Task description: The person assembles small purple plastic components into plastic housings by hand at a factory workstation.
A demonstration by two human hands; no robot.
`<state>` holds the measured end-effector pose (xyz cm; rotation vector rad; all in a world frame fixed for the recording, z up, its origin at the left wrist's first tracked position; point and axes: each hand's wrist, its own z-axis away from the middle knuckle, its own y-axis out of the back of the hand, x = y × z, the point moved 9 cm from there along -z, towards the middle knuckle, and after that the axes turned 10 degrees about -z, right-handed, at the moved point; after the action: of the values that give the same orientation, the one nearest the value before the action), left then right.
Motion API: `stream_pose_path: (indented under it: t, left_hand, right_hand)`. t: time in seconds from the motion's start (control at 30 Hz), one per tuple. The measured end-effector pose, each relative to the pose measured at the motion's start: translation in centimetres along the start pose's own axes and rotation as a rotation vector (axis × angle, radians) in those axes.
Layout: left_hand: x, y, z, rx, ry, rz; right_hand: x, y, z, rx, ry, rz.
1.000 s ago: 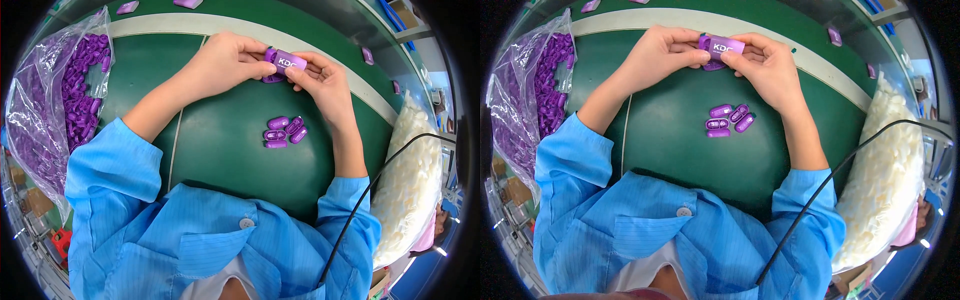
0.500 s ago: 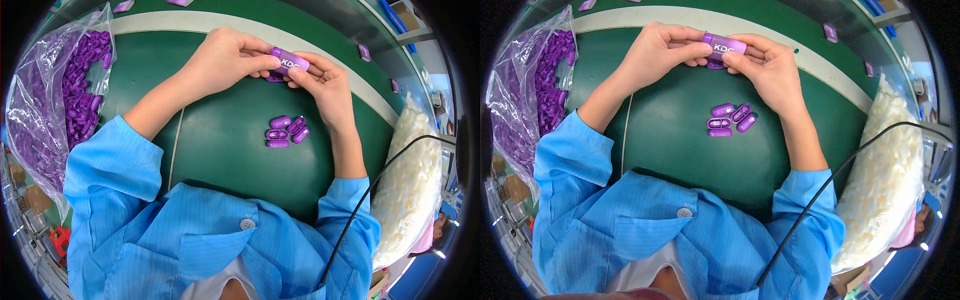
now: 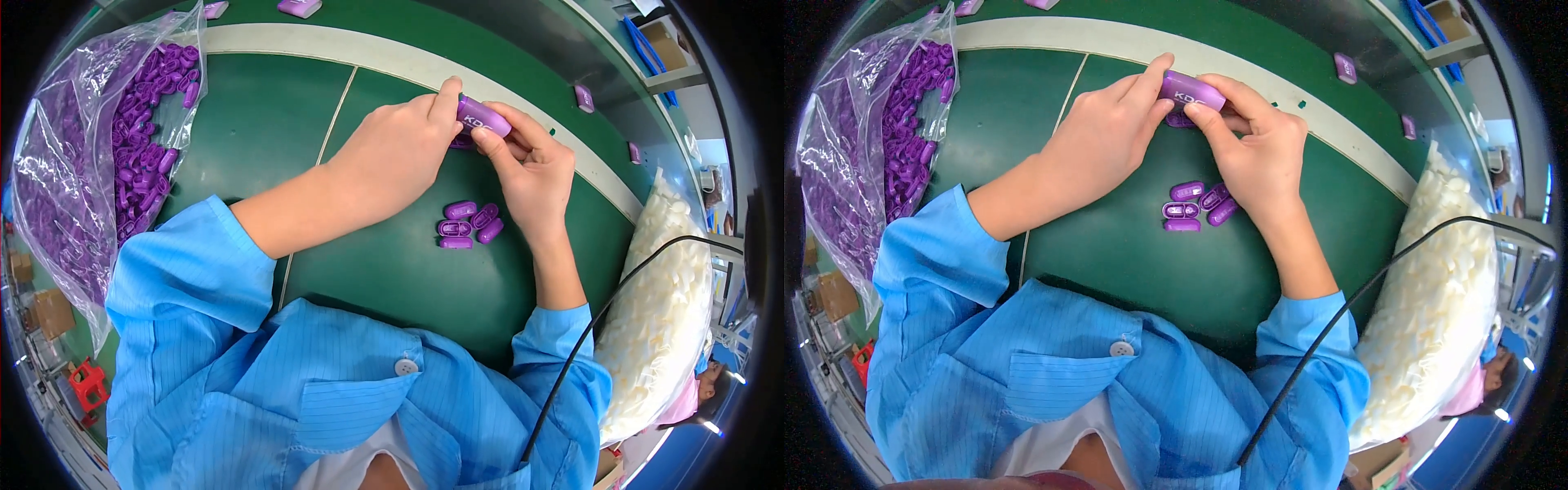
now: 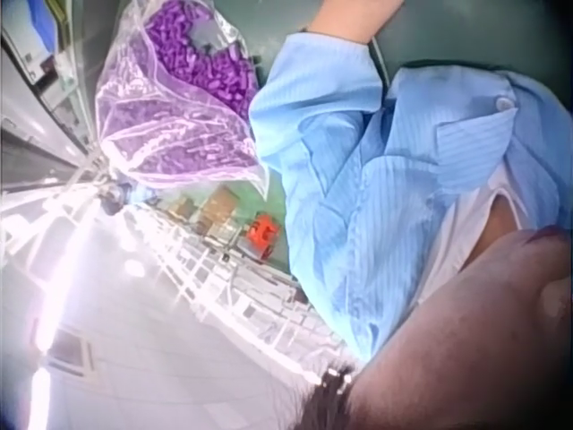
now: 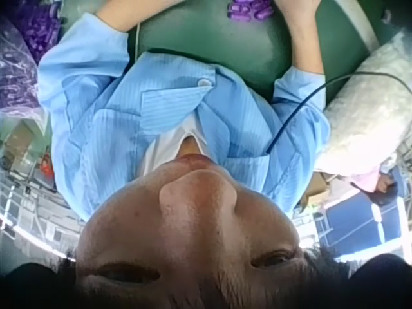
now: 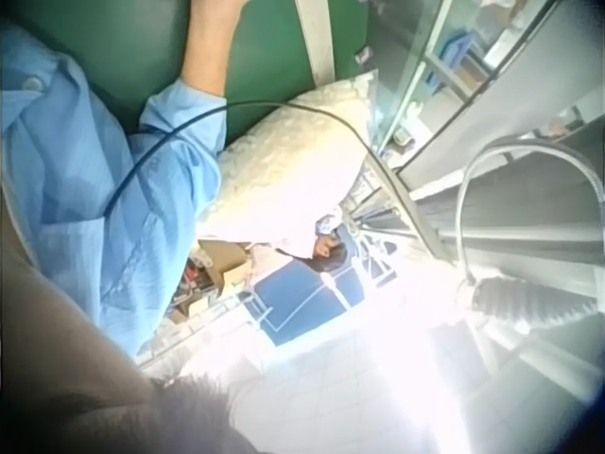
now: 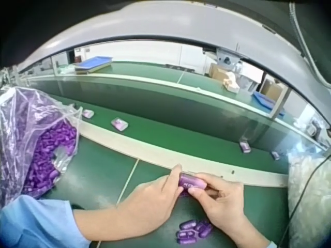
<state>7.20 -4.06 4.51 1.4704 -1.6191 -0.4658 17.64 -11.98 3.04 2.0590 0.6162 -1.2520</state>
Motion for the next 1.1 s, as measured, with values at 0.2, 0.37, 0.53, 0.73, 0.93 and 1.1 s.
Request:
stream_pose_path:
  t: [0.2,0.37,0.53,0.73,0.93,1.1]
  left_hand:
    - [-0.4,-1.0,0.4,-0.155,0.069,-0.138]
    - [-1.3,-0.2,-1.3,-0.014,0.001,0.259]
    - [-1.4,-0.4,-1.0,-0.059,0.110,0.277]
    - [-0.9,0.2,-0.3,0.101,0.066,0.196]
    - [-0.2,0.1,-0.5,0.134,-0.027,0.097]
    - [-4.8,-1.6,-4.0,-0.002,0.091,0.216]
  right_hand:
    - [-3.9,-0.8,0.4,-0.056,0.275,0.327]
    - [0.5,0.3,-0.9,-0.057,-0.077,-0.098]
    - [1.5,-0.7,-0.3,-0.055,-0.201,-0.310]
    - [1.1,-1.0,0.0,-0.028,-0.140,-0.287]
    - [-0.8,-0.5,0.0,-0.009,0.123,0.036]
    - [2.7,0.6,-3.7,-0.064,0.026,0.081]
